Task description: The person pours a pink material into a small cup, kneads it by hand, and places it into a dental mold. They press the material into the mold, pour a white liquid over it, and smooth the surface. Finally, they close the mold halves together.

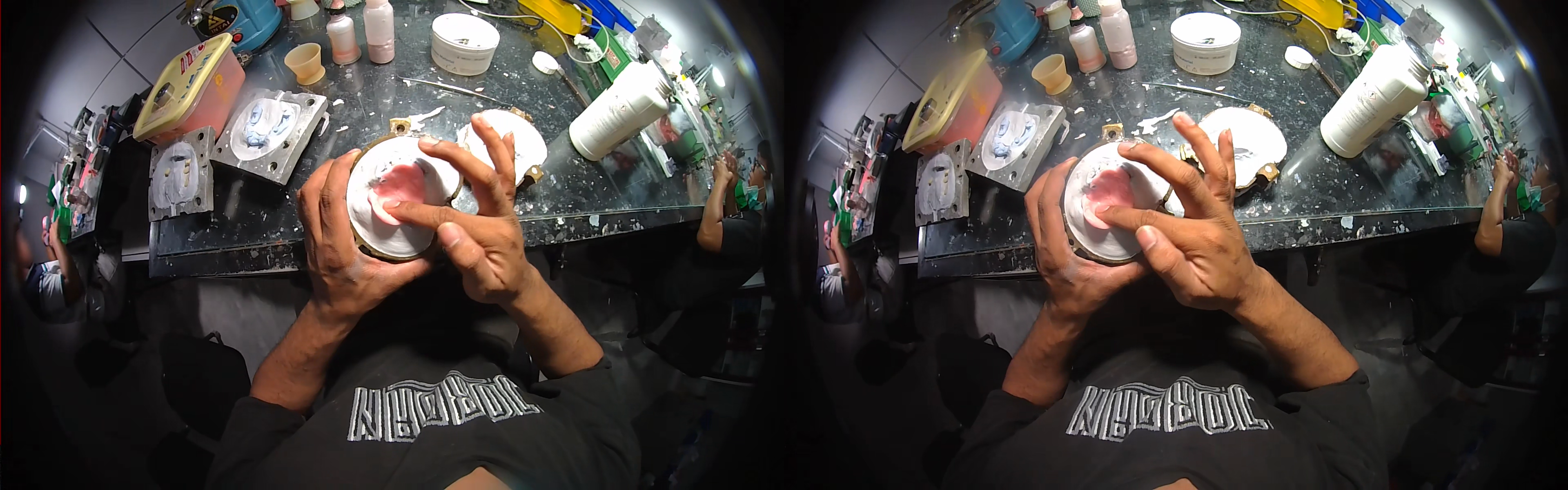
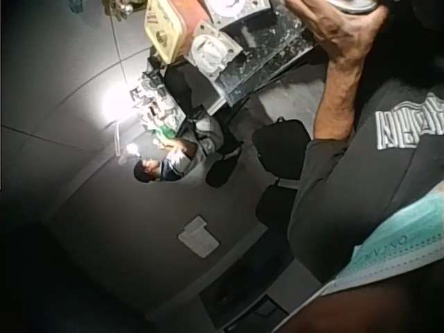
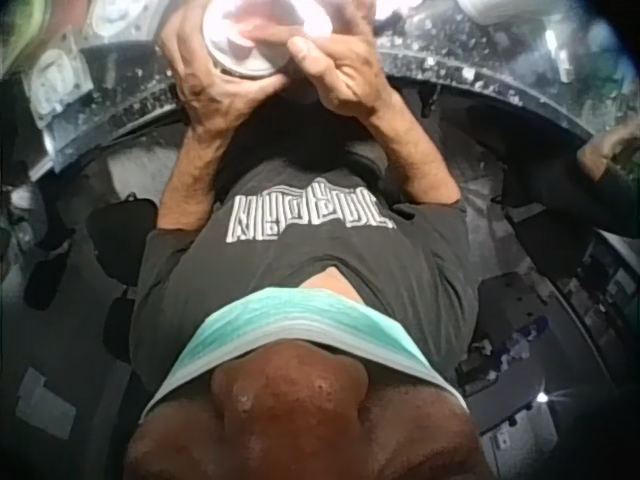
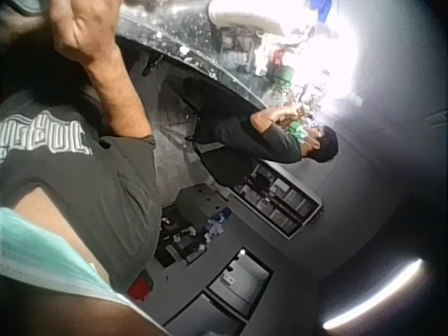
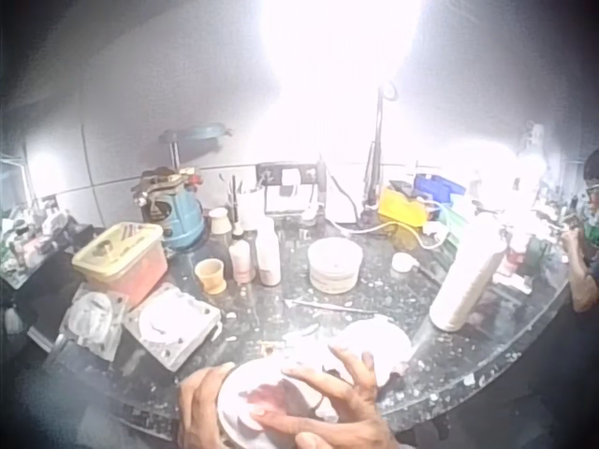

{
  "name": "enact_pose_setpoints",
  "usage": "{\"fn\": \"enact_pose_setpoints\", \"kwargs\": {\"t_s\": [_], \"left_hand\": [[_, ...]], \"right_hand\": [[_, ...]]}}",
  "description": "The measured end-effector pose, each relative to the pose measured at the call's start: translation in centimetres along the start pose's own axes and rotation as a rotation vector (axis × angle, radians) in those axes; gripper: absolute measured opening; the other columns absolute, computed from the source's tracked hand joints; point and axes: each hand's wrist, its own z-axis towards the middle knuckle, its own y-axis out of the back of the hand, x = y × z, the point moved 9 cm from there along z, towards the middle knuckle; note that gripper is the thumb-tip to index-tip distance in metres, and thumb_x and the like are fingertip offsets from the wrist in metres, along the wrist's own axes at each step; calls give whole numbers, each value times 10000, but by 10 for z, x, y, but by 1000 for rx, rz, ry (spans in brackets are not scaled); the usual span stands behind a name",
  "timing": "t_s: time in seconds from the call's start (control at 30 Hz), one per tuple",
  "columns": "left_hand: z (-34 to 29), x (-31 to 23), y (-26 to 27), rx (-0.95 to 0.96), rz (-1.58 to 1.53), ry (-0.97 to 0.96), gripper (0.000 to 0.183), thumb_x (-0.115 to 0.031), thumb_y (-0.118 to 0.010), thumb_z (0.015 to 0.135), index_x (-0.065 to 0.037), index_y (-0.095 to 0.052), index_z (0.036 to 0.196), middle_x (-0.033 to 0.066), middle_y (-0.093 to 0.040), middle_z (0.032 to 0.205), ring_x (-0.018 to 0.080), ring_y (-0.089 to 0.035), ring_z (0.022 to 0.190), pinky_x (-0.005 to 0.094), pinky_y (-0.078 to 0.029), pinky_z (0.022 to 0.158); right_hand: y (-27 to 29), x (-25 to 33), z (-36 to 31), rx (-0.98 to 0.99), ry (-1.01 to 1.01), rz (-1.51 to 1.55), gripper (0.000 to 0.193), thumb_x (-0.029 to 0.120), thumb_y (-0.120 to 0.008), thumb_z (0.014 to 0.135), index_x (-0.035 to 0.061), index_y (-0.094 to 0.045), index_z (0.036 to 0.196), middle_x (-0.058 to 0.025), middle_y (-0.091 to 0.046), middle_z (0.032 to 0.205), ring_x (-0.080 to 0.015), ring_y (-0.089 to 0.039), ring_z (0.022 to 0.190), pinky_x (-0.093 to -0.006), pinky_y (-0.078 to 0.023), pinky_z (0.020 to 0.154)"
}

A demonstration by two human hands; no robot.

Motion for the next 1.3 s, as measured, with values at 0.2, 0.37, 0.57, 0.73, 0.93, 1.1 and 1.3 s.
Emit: {"fn": "enact_pose_setpoints", "kwargs": {"t_s": [0.2,0.37,0.57,0.73,0.93,1.1,1.3], "left_hand": [[0,-1,0,24,25,1,1211,-311,-1020,486,-2,-434,1499,207,-483,1398,384,-495,1300,492,-454,1093],[0,0,0,22,3,3,1200,-315,-1021,498,-2,-435,1498,211,-484,1395,383,-504,1290,488,-464,1082],[1,-2,0,9,0,-1,1182,-323,-1021,520,10,-438,1492,215,-491,1384,382,-512,1280,478,-473,1068],[1,4,-3,52,6,46,1164,-435,-1002,570,20,-445,1486,217,-494,1380,390,-517,1270,495,-455,1075],[0,5,-5,33,45,39,1153,-514,-963,596,18,-452,1482,218,-504,1370,395,-513,1265,510,-437,1080],[0,2,-4,27,49,29,1172,-422,-1000,547,10,-446,1485,216,-504,1367,390,-519,1259,501,-452,1074],[-1,0,-2,-5,7,21,1183,-404,-1012,536,11,-441,1486,214,-500,1363,383,-518,1264,495,-469,1061]], "right_hand": [[2,-5,0,-12,6,47,360,301,-518,999,234,-830,1165,-77,-539,1549,-352,-212,1576,-565,82,1265],[-1,-1,-2,3,10,-13,352,302,-526,1003,235,-829,1168,-75,-541,1546,-346,-229,1573,-564,80,1266],[-3,-1,0,44,6,13,336,277,-546,998,214,-830,1167,-102,-546,1524,-359,-217,1572,-572,48,1271],[15,4,-6,-158,66,10,311,309,-647,938,230,-824,1182,-96,-541,1544,-376,-271,1553,-590,4,1283],[-1,15,-5,-86,150,-291,305,412,-698,928,267,-819,1168,-40,-557,1545,-380,-323,1535,-572,2,1306],[6,-7,-1,-33,17,-11,283,391,-703,950,256,-819,1170,-60,-539,1564,-367,-270,1561,-572,45,1290],[-3,0,-1,6,42,-79,314,379,-713,944,260,-802,1221,-73,-530,1570,-371,-234,1580,-573,63,1280]]}}
